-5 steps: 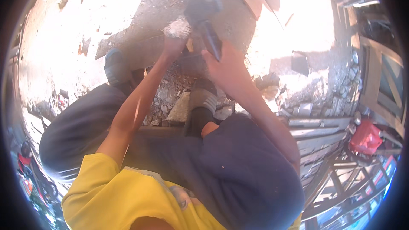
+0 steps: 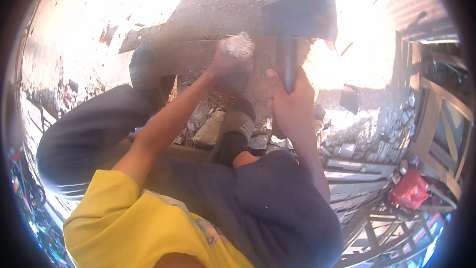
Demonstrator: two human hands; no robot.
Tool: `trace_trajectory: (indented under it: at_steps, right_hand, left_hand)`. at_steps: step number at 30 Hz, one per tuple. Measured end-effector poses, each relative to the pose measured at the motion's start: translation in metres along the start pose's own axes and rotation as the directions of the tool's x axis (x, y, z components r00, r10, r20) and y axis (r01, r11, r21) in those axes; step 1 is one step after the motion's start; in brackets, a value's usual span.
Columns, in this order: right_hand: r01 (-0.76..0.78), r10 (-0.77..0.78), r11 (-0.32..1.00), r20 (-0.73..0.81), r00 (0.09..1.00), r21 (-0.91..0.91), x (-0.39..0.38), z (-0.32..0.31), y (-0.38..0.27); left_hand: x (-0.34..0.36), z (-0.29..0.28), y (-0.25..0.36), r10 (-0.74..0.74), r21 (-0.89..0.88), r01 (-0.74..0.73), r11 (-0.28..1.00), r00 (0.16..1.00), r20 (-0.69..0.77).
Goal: The person sits on the ground and uses a chisel and hammer to carve a small wooden block. They repeatedly strike the chisel to remove wood shavings and occasionally clear debris from the work area.
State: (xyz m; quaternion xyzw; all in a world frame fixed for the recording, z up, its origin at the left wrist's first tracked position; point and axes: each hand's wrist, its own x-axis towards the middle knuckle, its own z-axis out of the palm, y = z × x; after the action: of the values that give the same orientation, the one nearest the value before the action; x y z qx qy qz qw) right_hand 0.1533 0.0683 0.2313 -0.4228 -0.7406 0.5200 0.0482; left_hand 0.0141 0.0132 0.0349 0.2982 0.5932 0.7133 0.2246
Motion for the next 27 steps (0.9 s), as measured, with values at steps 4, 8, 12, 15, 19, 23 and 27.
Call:
trace_trajectory:
  at_steps: [4,8,12,15,19,23,27]
  right_hand:
    - [0.393,-0.380,0.915,-0.135,0.915,0.087,-0.016,0.002,-0.026]
    - [0.376,-0.383,0.918,0.035,0.923,0.123,-0.015,0.018,0.019]
    - [0.211,-0.183,0.912,0.110,0.977,-0.353,-0.007,0.023,0.073]
    - [0.106,-0.105,0.994,0.103,0.989,-0.007,-0.021,0.022,0.030]
    - [0.323,-0.306,0.861,-0.108,0.946,0.393,-0.022,-0.001,-0.002]
    - [0.436,-0.382,0.780,-0.211,0.900,0.449,-0.010,0.020,0.033]
    - [0.001,0.013,0.995,0.138,0.990,-0.105,-0.008,0.027,0.083]
  left_hand:
    - [-0.017,-0.013,0.029,-0.070,0.060,0.072,0.996,0.997,-0.042]
    - [-0.009,-0.001,0.009,0.034,0.026,-0.037,0.999,0.995,0.096]
    - [-0.018,0.006,0.000,0.183,0.179,-0.186,0.966,0.983,0.032]
    - [-0.022,0.003,-0.012,0.136,0.278,-0.164,0.946,0.984,0.118]
    - [-0.024,0.004,-0.009,0.147,0.271,-0.151,0.951,0.988,0.038]
    - [-0.021,-0.001,-0.004,0.163,0.258,-0.156,0.954,0.987,-0.006]
    - [-0.015,-0.001,-0.004,0.155,0.273,-0.158,0.949,0.987,0.032]
